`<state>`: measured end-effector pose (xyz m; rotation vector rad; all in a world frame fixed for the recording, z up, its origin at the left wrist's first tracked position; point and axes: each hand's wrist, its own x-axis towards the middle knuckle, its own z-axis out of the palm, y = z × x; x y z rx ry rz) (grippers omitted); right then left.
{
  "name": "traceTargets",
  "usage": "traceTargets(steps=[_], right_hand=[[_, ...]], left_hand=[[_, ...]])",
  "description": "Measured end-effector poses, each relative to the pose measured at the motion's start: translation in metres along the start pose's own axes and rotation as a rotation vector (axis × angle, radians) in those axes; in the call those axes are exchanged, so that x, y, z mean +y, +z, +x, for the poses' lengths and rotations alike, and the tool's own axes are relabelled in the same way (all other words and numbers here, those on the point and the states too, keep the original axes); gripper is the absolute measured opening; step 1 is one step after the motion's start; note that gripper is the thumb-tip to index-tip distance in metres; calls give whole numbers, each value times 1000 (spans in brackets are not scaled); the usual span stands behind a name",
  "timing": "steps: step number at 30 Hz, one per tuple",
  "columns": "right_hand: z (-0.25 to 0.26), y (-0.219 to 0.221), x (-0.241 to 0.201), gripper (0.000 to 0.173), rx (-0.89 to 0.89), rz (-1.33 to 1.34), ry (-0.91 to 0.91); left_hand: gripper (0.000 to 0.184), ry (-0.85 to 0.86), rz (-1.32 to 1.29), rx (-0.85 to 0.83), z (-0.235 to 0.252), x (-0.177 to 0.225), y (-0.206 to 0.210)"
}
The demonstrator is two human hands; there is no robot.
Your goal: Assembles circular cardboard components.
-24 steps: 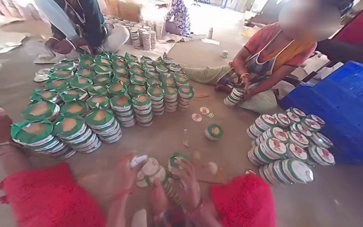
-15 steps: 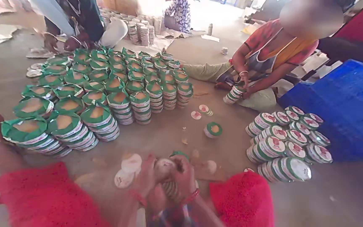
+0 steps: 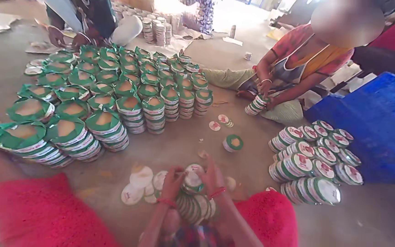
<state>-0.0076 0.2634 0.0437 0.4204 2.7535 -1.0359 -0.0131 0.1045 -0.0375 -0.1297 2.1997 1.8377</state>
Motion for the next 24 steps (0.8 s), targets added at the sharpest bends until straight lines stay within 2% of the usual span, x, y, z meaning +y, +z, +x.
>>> traceTargets(steps=[2,5,7,9,12,16,24], right_hand=[[-7,1,2,70,38,-143,-177],[-13,24,20,46,201,-238,-628],[-11,40,29,46,200,-299,-756],[-9,50,39,53,99,-348,-730],[-9,57,50,58,80,-355,-725],[-11,58,57,53,105,-314,-747],[-14,56,59,51,2,-179,-677]], left_hand=[[32,1,3,-1,1,0,-1],[29,15,10,-2,1,-2,-2],[29,-3,5,-9,1,-1,-2],[30,-24,-18,-6,-1,0,-2],[31,-34,-44,9,-4,0,-1],[31,-27,-37,1,-5,-3,0],[32,-19,-21,19,-9,-6,4]])
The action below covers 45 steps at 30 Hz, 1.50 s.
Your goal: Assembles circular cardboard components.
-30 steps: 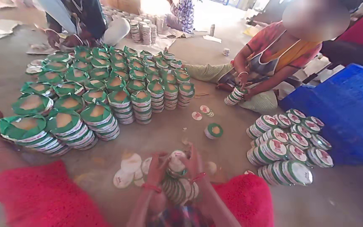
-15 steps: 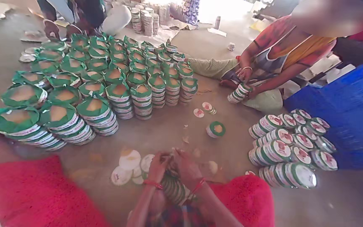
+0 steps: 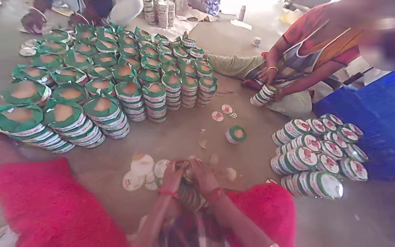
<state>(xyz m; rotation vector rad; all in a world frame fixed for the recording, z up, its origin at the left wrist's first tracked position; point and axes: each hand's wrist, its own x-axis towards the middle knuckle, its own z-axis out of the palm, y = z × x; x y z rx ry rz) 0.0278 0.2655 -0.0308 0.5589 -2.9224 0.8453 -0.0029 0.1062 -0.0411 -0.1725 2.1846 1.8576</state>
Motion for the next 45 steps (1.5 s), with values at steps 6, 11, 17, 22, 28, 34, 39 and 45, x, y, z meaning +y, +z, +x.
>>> traceTargets(steps=[6,11,17,22,28,34,39,45], right_hand=[[-4,3,10,50,14,6,-88],[-3,-3,10,52,-99,-9,-67],[8,-18,1,56,-293,1,46],[-12,-25,20,55,360,648,183],[-31,-10,22,63,294,756,424],[-28,-8,-3,62,625,1084,429],[-10,-40,-35,82,374,1831,648],[25,-67,-29,61,273,864,152]], left_hand=[[33,35,49,-35,-1,-3,-4],[33,52,61,-32,-1,-6,-4],[33,81,79,-28,0,-10,-4],[47,261,220,33,-16,-7,-2],[133,328,844,-59,-21,23,23],[136,393,483,76,-17,13,17],[138,563,370,91,-40,41,21],[136,674,-47,236,-29,38,-32]])
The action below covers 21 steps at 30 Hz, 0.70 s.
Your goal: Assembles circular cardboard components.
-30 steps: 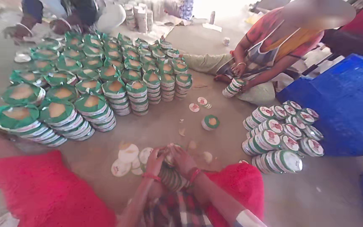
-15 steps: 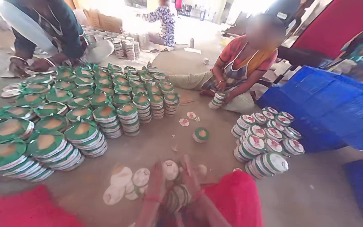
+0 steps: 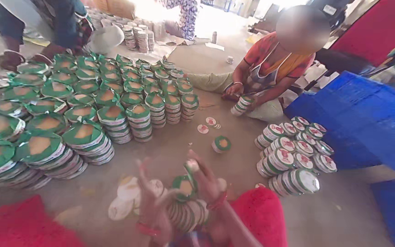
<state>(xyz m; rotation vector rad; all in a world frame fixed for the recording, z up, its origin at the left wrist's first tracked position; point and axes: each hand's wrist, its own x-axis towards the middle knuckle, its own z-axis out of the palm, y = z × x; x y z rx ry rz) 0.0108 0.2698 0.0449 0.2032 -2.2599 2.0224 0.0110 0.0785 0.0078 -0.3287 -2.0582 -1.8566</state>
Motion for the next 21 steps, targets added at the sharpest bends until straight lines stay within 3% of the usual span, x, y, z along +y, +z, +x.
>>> traceTargets(steps=[2,3,5,7,10,15,19,21], right_hand=[[-3,11,19,60,-38,-796,-176],[-9,20,43,61,-102,-1043,-204],[-20,36,73,63,-277,-1262,-104],[-16,37,70,65,-412,-1270,26],[-10,35,62,67,-445,-1220,71],[10,14,45,69,-455,-1058,218],[64,-42,-11,64,-255,-930,299],[97,-78,-37,61,-35,-996,190]], left_hand=[[121,-27,23,173,9,-6,-23],[114,-53,32,258,12,-7,-30],[95,-111,80,381,17,-8,-37],[82,-184,53,413,13,-7,-30],[76,-270,-40,356,6,13,-8],[69,-238,10,189,-7,-16,-13],[62,-249,4,151,-6,-25,-19],[60,-250,3,149,-4,-28,-16]])
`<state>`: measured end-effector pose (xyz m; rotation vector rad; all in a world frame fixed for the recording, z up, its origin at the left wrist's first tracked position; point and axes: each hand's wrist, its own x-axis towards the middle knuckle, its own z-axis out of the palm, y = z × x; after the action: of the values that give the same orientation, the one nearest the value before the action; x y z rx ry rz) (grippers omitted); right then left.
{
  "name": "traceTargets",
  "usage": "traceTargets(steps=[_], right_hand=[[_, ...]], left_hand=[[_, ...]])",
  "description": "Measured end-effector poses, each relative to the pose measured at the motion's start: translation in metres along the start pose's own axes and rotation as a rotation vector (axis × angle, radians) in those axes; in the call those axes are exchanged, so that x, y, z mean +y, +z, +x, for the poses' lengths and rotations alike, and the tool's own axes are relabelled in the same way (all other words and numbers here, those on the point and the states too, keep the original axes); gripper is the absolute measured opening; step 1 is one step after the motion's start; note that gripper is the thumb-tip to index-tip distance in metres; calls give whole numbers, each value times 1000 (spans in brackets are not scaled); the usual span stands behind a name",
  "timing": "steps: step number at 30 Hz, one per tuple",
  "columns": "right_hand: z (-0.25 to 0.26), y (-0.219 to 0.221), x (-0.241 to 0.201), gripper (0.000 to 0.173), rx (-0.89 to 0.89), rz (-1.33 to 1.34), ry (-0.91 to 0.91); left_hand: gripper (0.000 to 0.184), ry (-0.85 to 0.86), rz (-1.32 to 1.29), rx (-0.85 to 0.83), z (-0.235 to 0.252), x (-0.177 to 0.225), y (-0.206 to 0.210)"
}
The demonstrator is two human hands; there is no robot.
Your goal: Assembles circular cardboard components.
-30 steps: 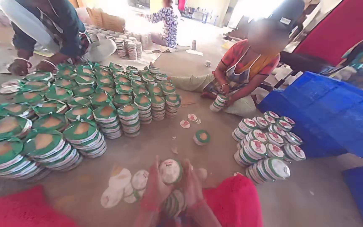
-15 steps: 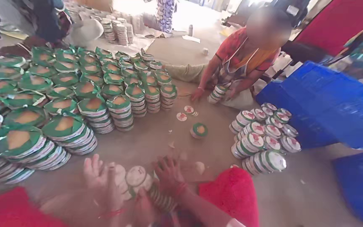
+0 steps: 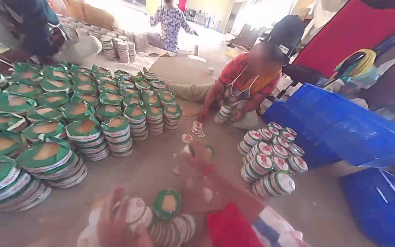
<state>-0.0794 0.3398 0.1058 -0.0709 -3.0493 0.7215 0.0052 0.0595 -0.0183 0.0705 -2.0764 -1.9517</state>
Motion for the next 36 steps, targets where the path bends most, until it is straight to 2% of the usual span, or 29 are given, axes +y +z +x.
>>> traceTargets(steps=[2,4,6,8,11,15,20,24,29,33,36], right_hand=[[24,-21,26,63,289,-101,-19],[43,-6,72,67,439,-233,-15],[50,41,131,75,319,-320,60],[48,74,155,96,160,-352,127],[47,65,156,111,-13,-368,178],[66,44,155,106,-82,-331,156],[73,44,143,105,-51,-305,294],[82,42,143,106,-52,-304,269],[82,45,153,105,45,-309,224],[21,64,126,99,98,-315,114],[-77,74,95,96,-104,-311,185]], left_hand=[[62,-5,-4,-8,0,1,3],[64,-31,-38,12,0,4,7],[65,-63,-69,23,-2,5,9],[65,-77,-62,19,1,2,9],[67,-87,-34,1,-5,-11,10],[70,-81,-17,-52,-2,-7,13],[68,-88,63,-80,-10,-3,2],[67,-76,70,-64,-4,-6,-4],[66,-81,76,-59,-3,-7,-8],[67,-148,73,-103,1,-2,-7],[64,-228,93,-204,1,-3,-3]])
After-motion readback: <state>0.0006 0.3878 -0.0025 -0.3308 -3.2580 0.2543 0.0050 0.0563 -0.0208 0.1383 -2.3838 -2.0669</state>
